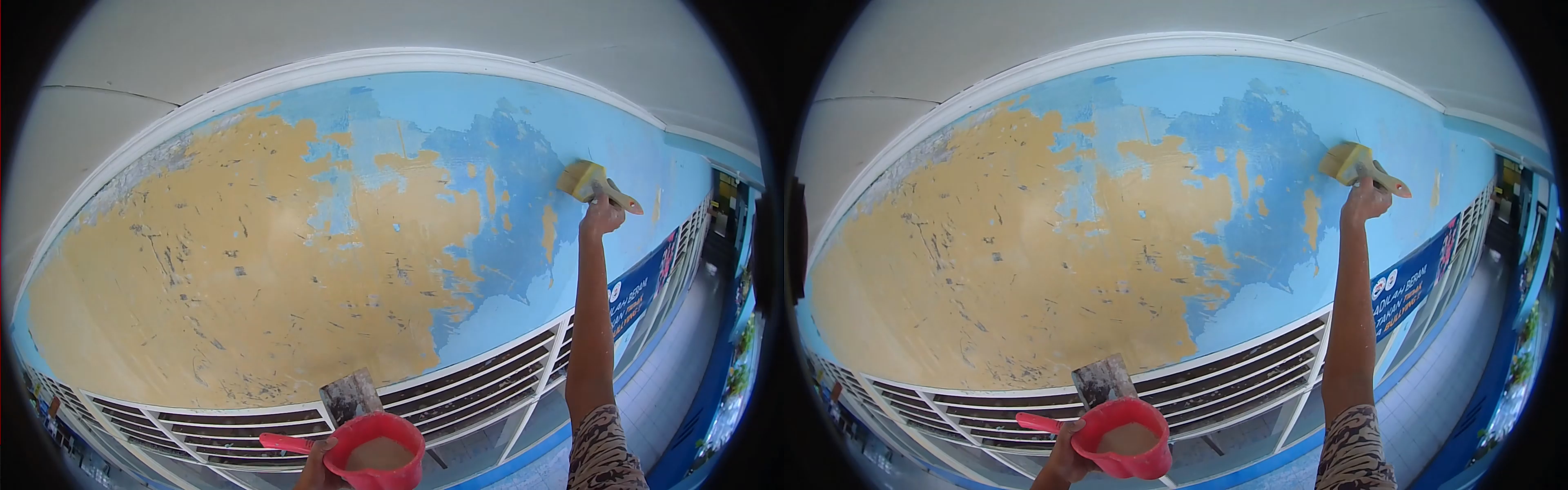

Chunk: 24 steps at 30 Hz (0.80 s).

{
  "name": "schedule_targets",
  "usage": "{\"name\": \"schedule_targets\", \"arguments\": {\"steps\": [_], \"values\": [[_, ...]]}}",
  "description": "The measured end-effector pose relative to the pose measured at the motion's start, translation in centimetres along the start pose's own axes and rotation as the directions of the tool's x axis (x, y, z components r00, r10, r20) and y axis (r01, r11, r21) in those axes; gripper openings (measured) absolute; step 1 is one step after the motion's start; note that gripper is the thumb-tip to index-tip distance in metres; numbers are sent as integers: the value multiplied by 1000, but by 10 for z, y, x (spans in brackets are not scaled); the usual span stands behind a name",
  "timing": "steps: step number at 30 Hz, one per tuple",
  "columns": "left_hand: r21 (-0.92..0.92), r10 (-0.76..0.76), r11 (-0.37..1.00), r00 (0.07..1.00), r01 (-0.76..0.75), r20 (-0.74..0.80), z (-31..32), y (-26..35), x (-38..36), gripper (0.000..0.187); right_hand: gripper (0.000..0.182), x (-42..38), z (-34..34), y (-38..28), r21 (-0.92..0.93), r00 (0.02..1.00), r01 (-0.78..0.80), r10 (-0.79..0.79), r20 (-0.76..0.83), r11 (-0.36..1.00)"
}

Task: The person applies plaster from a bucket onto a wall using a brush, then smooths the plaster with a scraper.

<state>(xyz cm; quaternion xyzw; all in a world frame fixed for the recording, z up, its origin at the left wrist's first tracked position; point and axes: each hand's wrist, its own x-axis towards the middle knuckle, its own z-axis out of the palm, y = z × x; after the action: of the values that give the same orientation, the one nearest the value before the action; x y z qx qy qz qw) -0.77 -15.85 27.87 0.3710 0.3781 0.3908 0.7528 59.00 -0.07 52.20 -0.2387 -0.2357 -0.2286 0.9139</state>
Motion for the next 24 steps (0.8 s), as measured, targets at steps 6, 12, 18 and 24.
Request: {"name": "schedule_targets", "arguments": {"steps": [6,12,18,24], "values": [[10,25,1000,997,-25,70,15,1,19,78,17,-123,82,-88,-61,731,660,-620,285,749],[-1,68,998,990,-68,125,38,1,41,78,28,-146,124,-188,307,676,-97,-163,718,947],[-17,23,1000,971,-20,237,69,4,56,79,40,3,110,-64,307,851,-296,104,514,904],[11,-19,1000,989,18,147,42,-18,73,77,38,127,40,21,-411,990,67,-111,-84,909]]}}
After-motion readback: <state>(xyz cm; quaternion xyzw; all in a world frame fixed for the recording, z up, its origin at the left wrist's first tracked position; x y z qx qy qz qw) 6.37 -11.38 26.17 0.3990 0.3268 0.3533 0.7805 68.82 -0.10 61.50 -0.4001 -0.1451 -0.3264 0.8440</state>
